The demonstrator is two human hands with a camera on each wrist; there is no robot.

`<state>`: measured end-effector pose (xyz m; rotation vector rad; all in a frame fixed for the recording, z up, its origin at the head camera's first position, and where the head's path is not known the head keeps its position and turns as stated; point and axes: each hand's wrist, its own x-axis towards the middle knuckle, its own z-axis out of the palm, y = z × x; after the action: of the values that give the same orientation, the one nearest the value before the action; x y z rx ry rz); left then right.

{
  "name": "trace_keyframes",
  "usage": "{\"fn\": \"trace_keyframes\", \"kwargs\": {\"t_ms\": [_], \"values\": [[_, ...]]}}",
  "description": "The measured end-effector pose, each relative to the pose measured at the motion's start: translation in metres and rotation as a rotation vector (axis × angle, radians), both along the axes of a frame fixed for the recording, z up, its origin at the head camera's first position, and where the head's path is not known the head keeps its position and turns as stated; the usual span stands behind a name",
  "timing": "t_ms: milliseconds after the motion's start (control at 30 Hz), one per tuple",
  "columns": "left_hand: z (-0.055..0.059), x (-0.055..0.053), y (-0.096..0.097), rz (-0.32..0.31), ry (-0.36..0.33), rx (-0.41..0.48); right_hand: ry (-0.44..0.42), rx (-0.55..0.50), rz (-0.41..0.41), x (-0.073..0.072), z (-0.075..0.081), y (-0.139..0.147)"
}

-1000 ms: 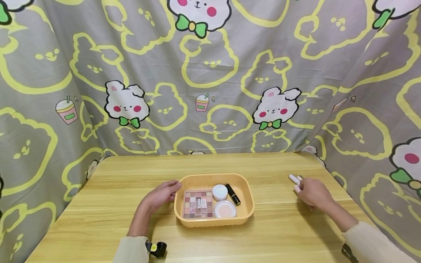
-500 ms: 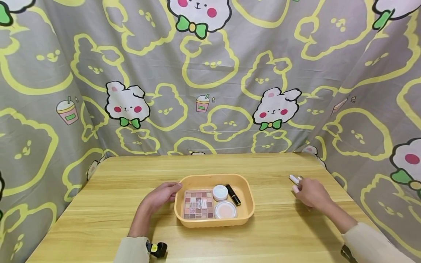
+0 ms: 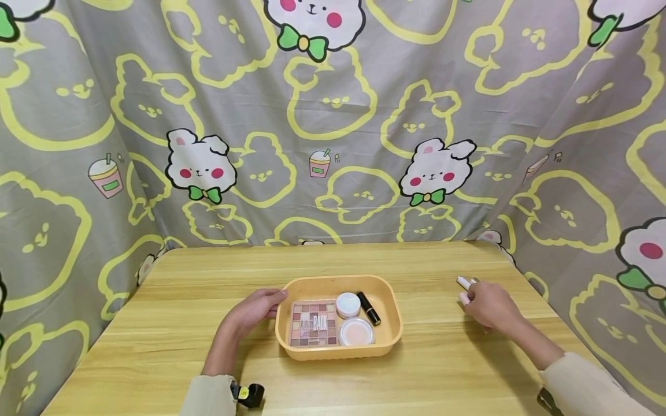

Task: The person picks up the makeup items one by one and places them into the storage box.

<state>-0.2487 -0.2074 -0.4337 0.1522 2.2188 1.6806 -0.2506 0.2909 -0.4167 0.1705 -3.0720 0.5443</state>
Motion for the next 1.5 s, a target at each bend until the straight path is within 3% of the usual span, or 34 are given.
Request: {"fn": "trace_keyframes", "kwargs": {"t_ms": [367,1033,1500], "values": [[0.001,0.000,0.001,0.017,0.000,-0.029,0.041,-0.029,0.022,-0.002,0.001,-0.009],[-0.002,-0.001,-0.001,0.047,-0.006,-0.038,-0.019,-0.111,0.033,-0.005,0.011,-0.031],[-0.002,-0.001,0.000,0.017,-0.003,-0.032,0.001,-0.103,0.040,-0.011,0.014,-0.041]]}}
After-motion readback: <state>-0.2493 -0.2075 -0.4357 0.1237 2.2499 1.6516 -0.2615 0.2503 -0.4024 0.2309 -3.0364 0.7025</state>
